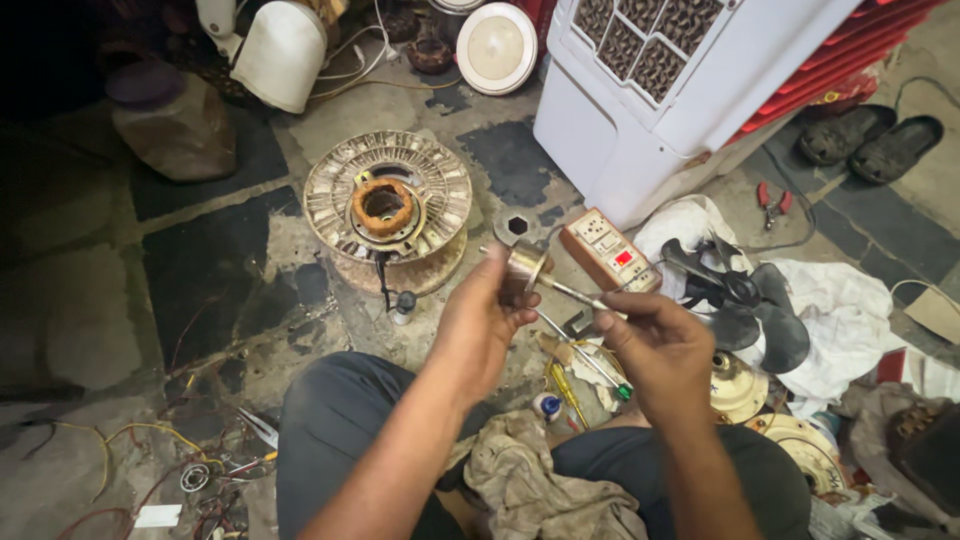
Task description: The person disassembles a small electric motor, removes a bearing, cleans the rotor and stator with a cloth, applies lubricant to the bearing area, and reassembles the motor components.
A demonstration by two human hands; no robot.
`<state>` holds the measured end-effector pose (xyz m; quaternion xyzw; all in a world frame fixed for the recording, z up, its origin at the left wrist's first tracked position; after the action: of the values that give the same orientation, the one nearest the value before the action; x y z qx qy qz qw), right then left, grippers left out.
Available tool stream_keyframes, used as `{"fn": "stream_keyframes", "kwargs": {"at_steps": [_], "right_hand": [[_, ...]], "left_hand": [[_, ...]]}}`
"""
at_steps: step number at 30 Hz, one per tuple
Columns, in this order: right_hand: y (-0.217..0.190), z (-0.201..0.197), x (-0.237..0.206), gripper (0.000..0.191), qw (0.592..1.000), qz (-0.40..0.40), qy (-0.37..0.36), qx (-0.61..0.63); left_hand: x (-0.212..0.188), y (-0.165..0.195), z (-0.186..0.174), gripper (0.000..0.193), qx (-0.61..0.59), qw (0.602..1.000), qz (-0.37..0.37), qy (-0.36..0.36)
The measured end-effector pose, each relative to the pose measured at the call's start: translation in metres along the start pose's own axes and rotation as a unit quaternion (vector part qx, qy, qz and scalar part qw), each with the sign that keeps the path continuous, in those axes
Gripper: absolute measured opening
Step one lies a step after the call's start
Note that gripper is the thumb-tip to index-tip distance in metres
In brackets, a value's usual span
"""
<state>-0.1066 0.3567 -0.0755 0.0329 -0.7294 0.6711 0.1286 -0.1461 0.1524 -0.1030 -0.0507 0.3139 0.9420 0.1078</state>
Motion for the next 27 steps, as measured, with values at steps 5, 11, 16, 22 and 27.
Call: {"fn": "stream_keyframes", "kwargs": {"at_steps": [5,11,16,22,27], "right_hand": [[0.009,-0.002,0.005,0.021,0.996,0.039,0.011,0.077],[0.0,0.003,0.006,0.022,0.996,0.046,0.002,0.079],[-0.004,0.012,-0.007,0.021,0.997,0.02,-0.037,-0.067],[-0.013,-0.05,-0.017,0.006,0.994,-0.008,0.109,-0.023],[0.001,-0.082,-0.022,0.006,0.977,0.123,0.136,0.11]], "left_hand": [[-0.009,0.015,0.001,0.081,-0.059,0.993,-0.093,-0.037],[-0.008,0.009,-0.006,0.048,0.024,0.996,-0.069,-0.054],[0.001,-0.017,-0.012,0.038,0.081,0.996,0.012,0.043],[0.007,0.031,-0.03,0.052,0.158,0.959,0.017,0.236],[0.009,0.06,-0.049,0.048,0.018,0.99,0.102,0.091]]}}
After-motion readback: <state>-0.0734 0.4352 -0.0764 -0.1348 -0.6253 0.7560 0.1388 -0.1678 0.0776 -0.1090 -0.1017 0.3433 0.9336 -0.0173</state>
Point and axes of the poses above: each hand's wrist, its own x-axis towards the middle knuckle, its own z-axis out of the palm, y = z × x, the point moved 3 cm from there along x, towards the middle knuckle
